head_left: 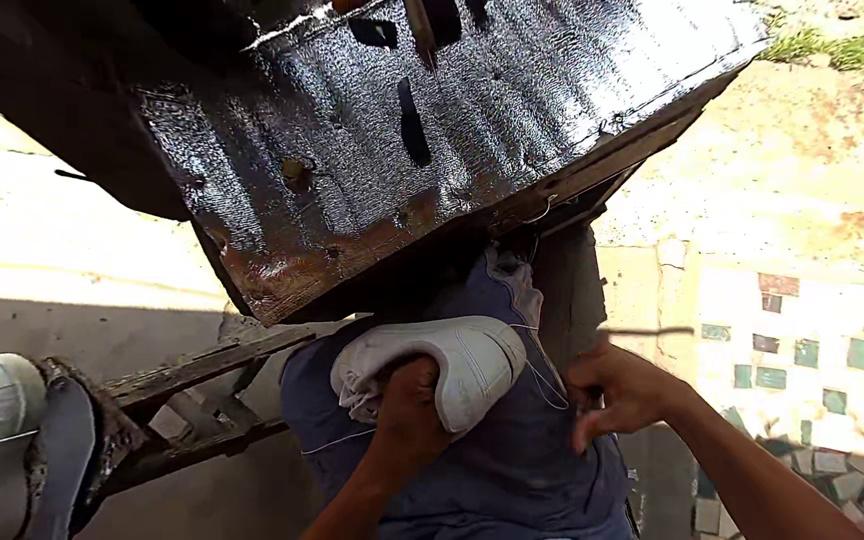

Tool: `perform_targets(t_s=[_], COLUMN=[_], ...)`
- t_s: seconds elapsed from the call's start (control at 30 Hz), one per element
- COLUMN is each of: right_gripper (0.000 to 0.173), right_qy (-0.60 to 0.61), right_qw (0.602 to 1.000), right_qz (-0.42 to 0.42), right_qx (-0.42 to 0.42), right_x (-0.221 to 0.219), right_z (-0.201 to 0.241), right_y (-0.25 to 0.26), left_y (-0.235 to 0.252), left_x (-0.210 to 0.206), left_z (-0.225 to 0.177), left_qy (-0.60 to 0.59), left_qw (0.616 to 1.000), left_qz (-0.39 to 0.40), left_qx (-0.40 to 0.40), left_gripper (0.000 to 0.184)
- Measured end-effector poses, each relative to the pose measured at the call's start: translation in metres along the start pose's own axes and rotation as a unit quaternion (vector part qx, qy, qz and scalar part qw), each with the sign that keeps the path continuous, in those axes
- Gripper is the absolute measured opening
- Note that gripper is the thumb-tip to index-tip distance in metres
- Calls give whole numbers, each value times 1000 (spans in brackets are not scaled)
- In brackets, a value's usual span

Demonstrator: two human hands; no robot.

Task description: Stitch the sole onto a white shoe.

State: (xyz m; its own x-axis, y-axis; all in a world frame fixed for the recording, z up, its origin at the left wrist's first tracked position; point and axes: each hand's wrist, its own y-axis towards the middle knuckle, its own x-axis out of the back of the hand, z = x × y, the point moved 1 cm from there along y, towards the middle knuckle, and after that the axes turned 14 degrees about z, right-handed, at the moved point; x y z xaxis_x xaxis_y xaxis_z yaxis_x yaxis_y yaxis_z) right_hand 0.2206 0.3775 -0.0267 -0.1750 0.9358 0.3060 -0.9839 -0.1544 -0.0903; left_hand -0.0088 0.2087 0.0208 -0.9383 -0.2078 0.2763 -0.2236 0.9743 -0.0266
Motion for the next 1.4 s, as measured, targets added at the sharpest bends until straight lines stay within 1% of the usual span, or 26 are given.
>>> perform_targets(t_s=[0.03,0.1,0.17,0.2,0.27,0.33,0.37,0.43,0.5,0.57,0.6,0.63,0.7,0.73,0.77,0.93,1.0,1.07,1.1,1.17,1.2,1.23,1.27,1.3,1.33,1.4], right_gripper=[58,42,27,22,21,23,24,24,17,17,18,21,24,23,23,24,19,33,33,28,23,20,22,25,22,15], right_qy=[47,129,167,155,111,105,125,178,217,254,302,373,508,541,559,639,621,566,515,340,240,149,86,67,81,152], right_qw=[998,984,965,963,956,947,946,943,936,927,911,882,803,776,760,717,732,773,807,876,895,906,915,925,934,943], right_qz=[5,-18,-85,-137,-251,-303,-298,-272,-265,-271,-279,-288,-287,-285,-281,-244,-250,-259,-275,-341,-361,-367,-357,-342,-327,-294], right_qx=[40,125,182,176,102,4,-34,-71,-78,-62,-36,10,119,157,175,135,127,120,91,-38,-106,-148,-164,-153,-116,-10], right_x=[-6,-11,-11,-10,-12,-14,-14,-16,-18,-19,-19,-18,-12,-8,-6,4,5,3,3,-2,-7,-12,-18,-22,-22,-21], right_z=[7,20,30,31,28,23,21,20,22,26,30,36,58,68,73,42,27,10,3,0,1,2,3,5,5,-4], right_y=[-1,-1,1,3,11,22,28,38,44,45,44,42,31,24,19,1,-6,-10,-9,5,17,29,39,46,48,35], left_y=[-1,-1,-2,-1,-1,0,0,-1,-1,0,1,2,4,5,5,6,5,4,4,5,5,4,4,3,3,2], left_x=[0,-1,-3,-3,-4,-4,-5,-5,-4,-2,-1,-1,-1,0,0,4,5,6,6,8,9,11,13,15,18,23], left_z=[1,3,3,3,1,-1,-1,-1,-3,-6,-7,-7,-7,-8,-7,-5,-3,-2,-3,-6,-7,-10,-11,-12,-12,-8], left_qy=[0,-2,-17,-26,-31,-31,-35,-44,-37,-24,-31,-42,-74,-98,-114,-121,-128,-134,-128,-98,-71,-34,-4,18,37,74], left_qw=[1000,1000,1000,1000,1000,999,999,999,999,998,998,997,994,992,990,989,988,987,988,990,991,992,991,989,987,983], left_qz=[-1,-1,2,2,0,-1,-2,-3,2,15,22,29,42,50,56,50,53,57,61,75,86,100,114,127,139,148], left_qx=[-2,-9,-10,-8,2,10,11,17,30,49,58,62,63,63,62,75,74,69,69,76,73,69,70,73,77,80], left_gripper=[12,13,11,9,7,7,7,6,6,5,5,5,8,9,9,12,12,11,10,7,6,9,14,17,18,14])
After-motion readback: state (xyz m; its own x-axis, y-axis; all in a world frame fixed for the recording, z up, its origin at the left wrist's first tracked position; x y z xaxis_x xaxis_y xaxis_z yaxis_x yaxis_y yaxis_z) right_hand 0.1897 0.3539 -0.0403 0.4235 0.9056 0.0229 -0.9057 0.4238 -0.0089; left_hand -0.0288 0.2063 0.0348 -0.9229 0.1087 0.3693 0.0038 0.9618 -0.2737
